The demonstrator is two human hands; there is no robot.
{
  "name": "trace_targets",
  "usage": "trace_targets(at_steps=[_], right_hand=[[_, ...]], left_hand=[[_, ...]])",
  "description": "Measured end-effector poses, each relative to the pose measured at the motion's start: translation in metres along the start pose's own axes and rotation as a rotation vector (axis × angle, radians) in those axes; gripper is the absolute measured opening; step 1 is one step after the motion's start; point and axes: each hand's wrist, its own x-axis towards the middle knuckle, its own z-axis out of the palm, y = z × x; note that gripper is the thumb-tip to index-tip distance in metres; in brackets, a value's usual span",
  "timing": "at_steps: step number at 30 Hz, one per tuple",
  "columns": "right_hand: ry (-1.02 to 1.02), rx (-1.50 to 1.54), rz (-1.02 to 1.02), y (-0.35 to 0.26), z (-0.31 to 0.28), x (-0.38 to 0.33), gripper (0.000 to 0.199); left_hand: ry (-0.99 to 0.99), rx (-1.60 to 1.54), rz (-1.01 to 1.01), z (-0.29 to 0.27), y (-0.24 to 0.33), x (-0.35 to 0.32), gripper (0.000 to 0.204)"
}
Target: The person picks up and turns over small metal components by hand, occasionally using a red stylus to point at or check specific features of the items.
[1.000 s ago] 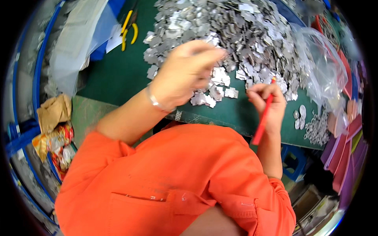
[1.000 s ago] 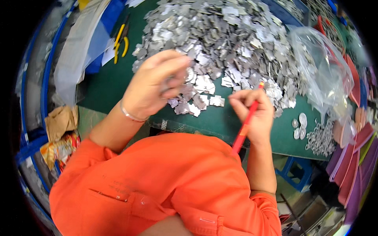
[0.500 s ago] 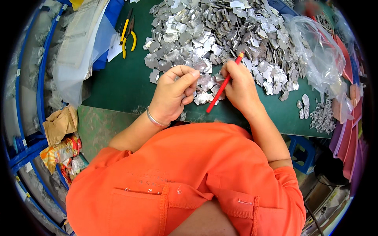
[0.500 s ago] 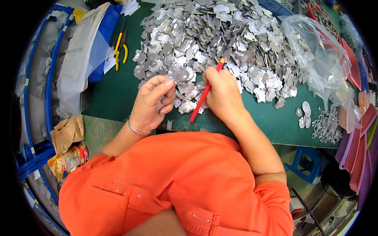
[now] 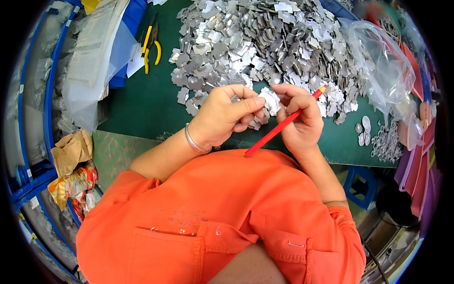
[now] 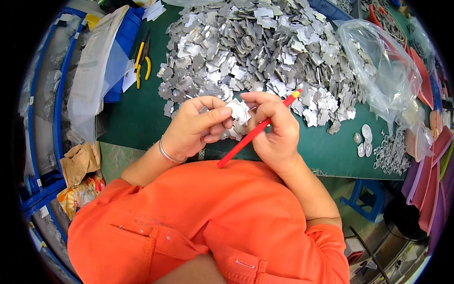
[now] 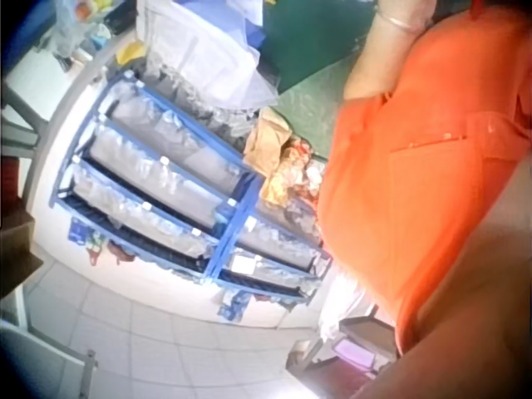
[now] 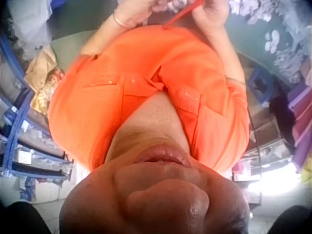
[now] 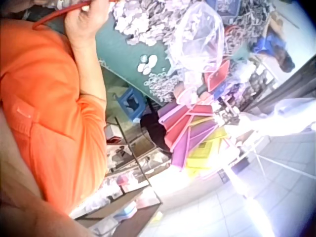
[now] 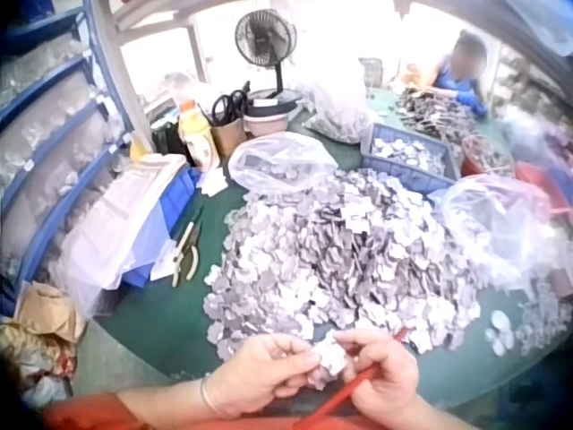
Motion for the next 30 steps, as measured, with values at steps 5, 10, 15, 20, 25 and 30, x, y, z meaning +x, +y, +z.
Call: trace_targets(at_steps=[5,10,15,20,25,30], right_hand=[[0.117,0.314,0.282,-0.008,-0.002,-0.009,0.024],[0.091,0.299,0.193,-0.004,-0.004,-0.013,0.029],[0.101,0.375,0.278,-0.008,-0.003,-0.012,0.03],[0.097,0.419,0.367,-0.008,-0.004,-0.011,0.03],[0.051,0.041,-0.042,-0.005,-0.006,-0.006,0.028],[0.042,-0.077,-0.146,-0.004,-0.005,-0.005,0.029]], left_hand=[[0.022,-0.007,0.021,-0.001,-0.001,0.0,0.011],[0.022,0.091,0.061,0.002,-0.006,0.0,0.011],[0.012,0.046,0.019,0.0,-0.006,-0.001,0.011],[0.01,0.012,-0.023,-0.001,-0.007,0.0,0.012],[-0.041,0.005,0.012,0.0,-0.007,0.001,0.017],[-0.016,-0.04,-0.01,-0.002,-0.009,0.002,0.022]])
